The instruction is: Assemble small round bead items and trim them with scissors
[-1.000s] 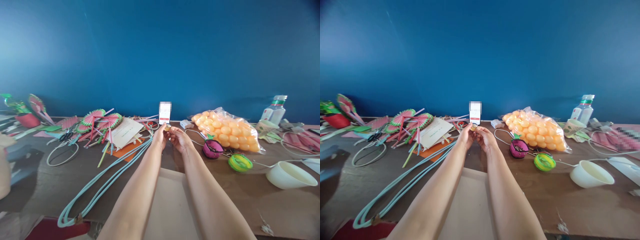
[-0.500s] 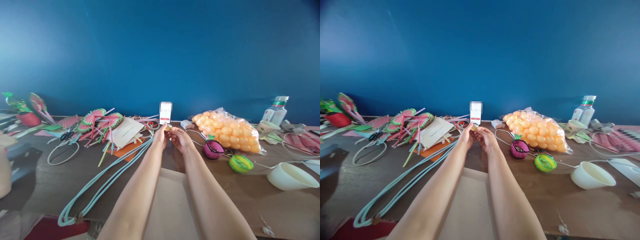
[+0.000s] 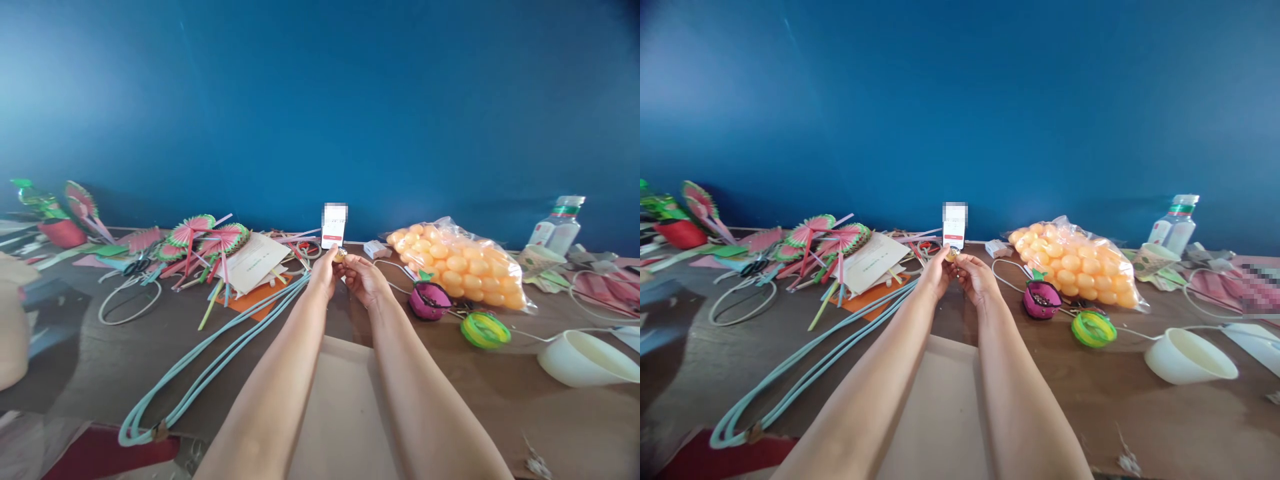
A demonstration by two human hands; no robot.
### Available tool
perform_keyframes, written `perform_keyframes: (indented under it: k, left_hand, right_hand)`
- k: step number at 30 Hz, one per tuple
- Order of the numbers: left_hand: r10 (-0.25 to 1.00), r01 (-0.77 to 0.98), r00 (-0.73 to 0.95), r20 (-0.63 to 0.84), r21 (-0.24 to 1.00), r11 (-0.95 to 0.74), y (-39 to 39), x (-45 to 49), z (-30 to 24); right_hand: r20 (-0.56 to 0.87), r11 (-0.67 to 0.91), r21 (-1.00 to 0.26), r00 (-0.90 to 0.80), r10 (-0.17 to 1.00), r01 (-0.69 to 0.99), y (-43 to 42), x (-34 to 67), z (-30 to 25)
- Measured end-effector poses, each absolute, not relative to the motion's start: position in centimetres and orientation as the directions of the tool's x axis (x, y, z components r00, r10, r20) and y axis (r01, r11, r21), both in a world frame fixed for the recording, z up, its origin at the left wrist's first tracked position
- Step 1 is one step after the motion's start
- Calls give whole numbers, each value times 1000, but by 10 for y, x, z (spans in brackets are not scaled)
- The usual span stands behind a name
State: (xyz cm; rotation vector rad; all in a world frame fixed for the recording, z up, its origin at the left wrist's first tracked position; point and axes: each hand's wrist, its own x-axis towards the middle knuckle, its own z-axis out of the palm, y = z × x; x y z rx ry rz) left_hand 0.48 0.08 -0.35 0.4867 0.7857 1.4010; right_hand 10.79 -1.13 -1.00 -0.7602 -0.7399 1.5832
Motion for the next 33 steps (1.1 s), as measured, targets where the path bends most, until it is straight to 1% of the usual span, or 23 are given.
perform_keyframes:
  k: [16, 27, 33]
  left_hand:
    - [983, -665, -22, -183, 737, 122, 0, 5, -3]
    - [985, -653, -65, -158, 753, 78, 1, 6, -5]
    - [985, -649, -80, -151, 758, 63, 2, 8, -7]
  right_hand:
    - [-51, -92, -825, -89, 995, -557, -9, 107, -12]
    - [-28, -53, -851, -56, 998, -522, -7, 106, -15]
    - [-13, -17, -863, -12, 1000, -506, -7, 102, -13]
